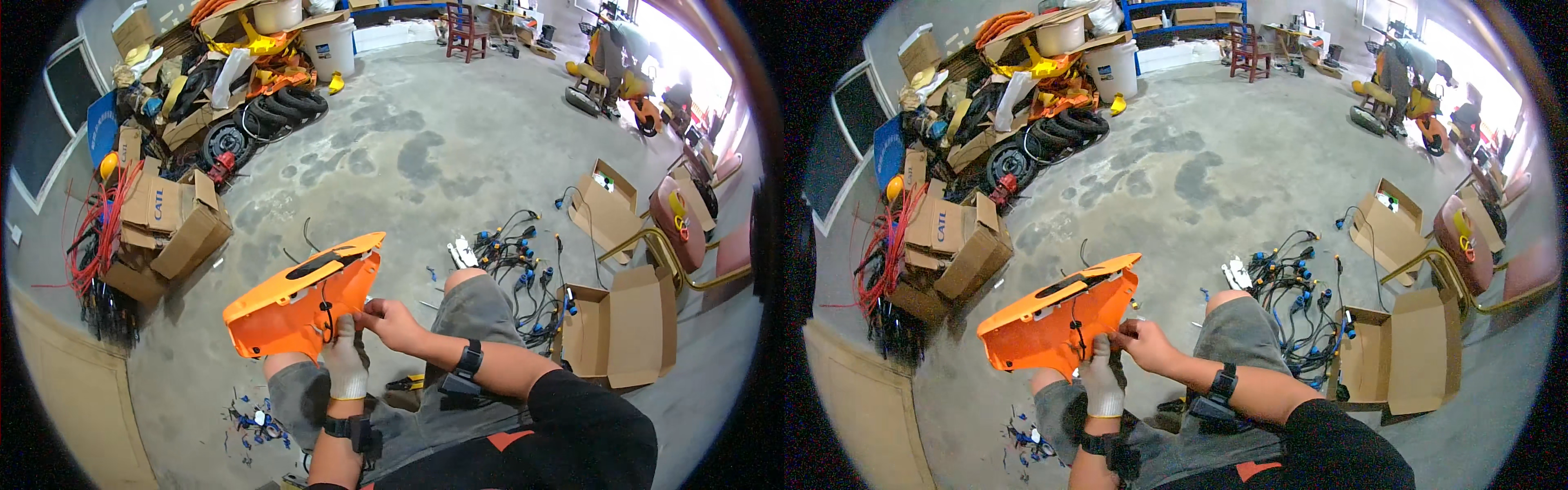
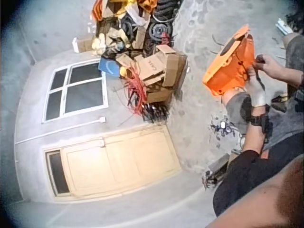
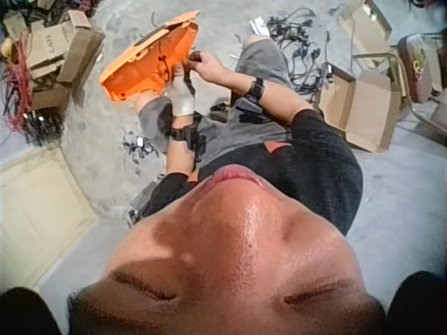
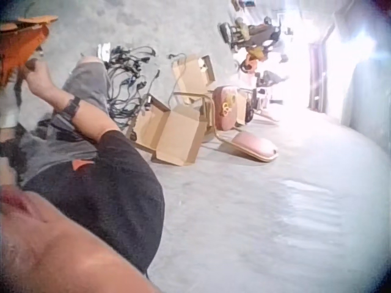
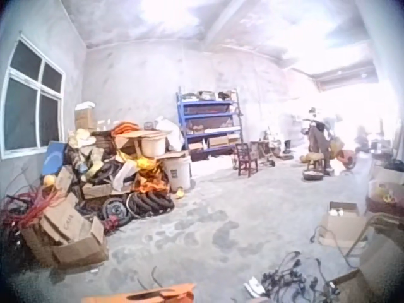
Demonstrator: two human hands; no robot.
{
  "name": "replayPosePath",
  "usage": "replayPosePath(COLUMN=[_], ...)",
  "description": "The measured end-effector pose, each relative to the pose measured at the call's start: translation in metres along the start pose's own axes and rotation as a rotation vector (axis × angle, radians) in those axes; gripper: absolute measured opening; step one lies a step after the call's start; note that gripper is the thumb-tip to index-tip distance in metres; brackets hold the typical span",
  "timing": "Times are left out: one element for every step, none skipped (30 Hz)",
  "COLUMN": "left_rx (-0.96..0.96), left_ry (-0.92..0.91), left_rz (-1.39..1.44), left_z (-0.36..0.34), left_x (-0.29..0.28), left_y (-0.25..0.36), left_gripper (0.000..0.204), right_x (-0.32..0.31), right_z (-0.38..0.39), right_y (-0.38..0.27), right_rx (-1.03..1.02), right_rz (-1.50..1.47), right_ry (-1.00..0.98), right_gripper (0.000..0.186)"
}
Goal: Install electrical components and wiring onto a motorcycle fairing using hand tools.
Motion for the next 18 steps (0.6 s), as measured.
replayPosePath(left_rx=[-0.028, -0.055, -0.058, -0.051, -0.044, -0.037, -0.054, -0.047, -0.06, -0.079, -0.082, -0.076, -0.067, -0.07, -0.083, -0.099, -0.067, -0.076], left_ry=[-0.009, -0.018, -0.055, -0.056, -0.118, -0.182, -0.207, -0.21, -0.211, -0.207, -0.209, -0.183, -0.153, -0.15, -0.108, -0.067, -0.04, -0.039], left_rz=[-0.05, -0.101, -0.067, -0.061, -0.02, 0.019, 0.025, 0.024, 0.043, 0.062, 0.059, 0.059, 0.059, 0.058, 0.046, 0.034, 0.073, 0.073], left_z=[0.004, 0.006, 0.003, 0.005, 0.011, 0.013, 0.012, 0.01, 0.009, 0.009, 0.007, 0.006, 0.004, 0.004, 0.003, 0.001, -0.002, -0.003], left_x=[0.005, 0.008, 0.003, 0.008, 0.016, 0.023, 0.016, 0.012, 0.009, 0.006, 0.006, 0.006, 0.004, 0.002, -0.003, -0.007, -0.01, -0.012], left_y=[0.011, 0.017, 0.012, 0.015, 0.021, 0.024, 0.019, 0.016, 0.012, 0.008, 0.005, 0.003, 0.001, -0.001, -0.003, -0.007, -0.009, -0.011], left_gripper=[0.02, 0.022, 0.025, 0.025, 0.028, 0.031, 0.036, 0.036, 0.035, 0.035, 0.035, 0.036, 0.037, 0.037, 0.038, 0.039, 0.041, 0.041], right_x=[-0.001, -0.002, -0.003, -0.003, -0.001, 0.0, 0.004, 0.007, 0.009, 0.011, 0.012, 0.013, 0.013, 0.013, 0.013, 0.013, 0.014, 0.015], right_z=[0.001, 0.002, 0.002, 0.002, 0.003, 0.003, 0.006, 0.008, 0.006, 0.006, 0.006, 0.006, 0.007, 0.007, 0.007, 0.008, 0.009, 0.009], right_y=[-0.01, -0.016, -0.015, -0.011, -0.007, -0.005, -0.002, 0.001, 0.005, 0.011, 0.017, 0.023, 0.024, 0.025, 0.026, 0.025, 0.023, 0.022], right_rx=[-0.012, -0.025, -0.028, -0.007, 0.013, 0.004, 0.051, 0.099, 0.092, 0.066, 0.04, 0.016, 0.019, 0.016, 0.015, 0.02, 0.012, 0.004], right_rz=[-0.03, -0.062, -0.056, -0.077, -0.1, -0.098, -0.15, -0.203, -0.205, -0.251, -0.296, -0.341, -0.342, -0.319, -0.295, -0.294, -0.34, -0.386], right_ry=[0.0, 0.0, -0.005, -0.027, -0.048, -0.049, -0.035, -0.02, -0.019, -0.021, -0.022, -0.021, -0.023, -0.014, -0.005, -0.001, 0.0, 0.002], right_gripper=[0.03, 0.029, 0.029, 0.03, 0.03, 0.03, 0.031, 0.031, 0.031, 0.031, 0.031, 0.031, 0.031, 0.031, 0.03, 0.03, 0.029, 0.028])
Point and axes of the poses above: each hand's wrist, its own z-axis away from the middle knuckle, its own x-axis out of the palm, y = z × x, the point moved 2 cm from there along -z, towards the middle knuckle, and after that the axes turned 3 degrees about y, right-handed, at the moved point
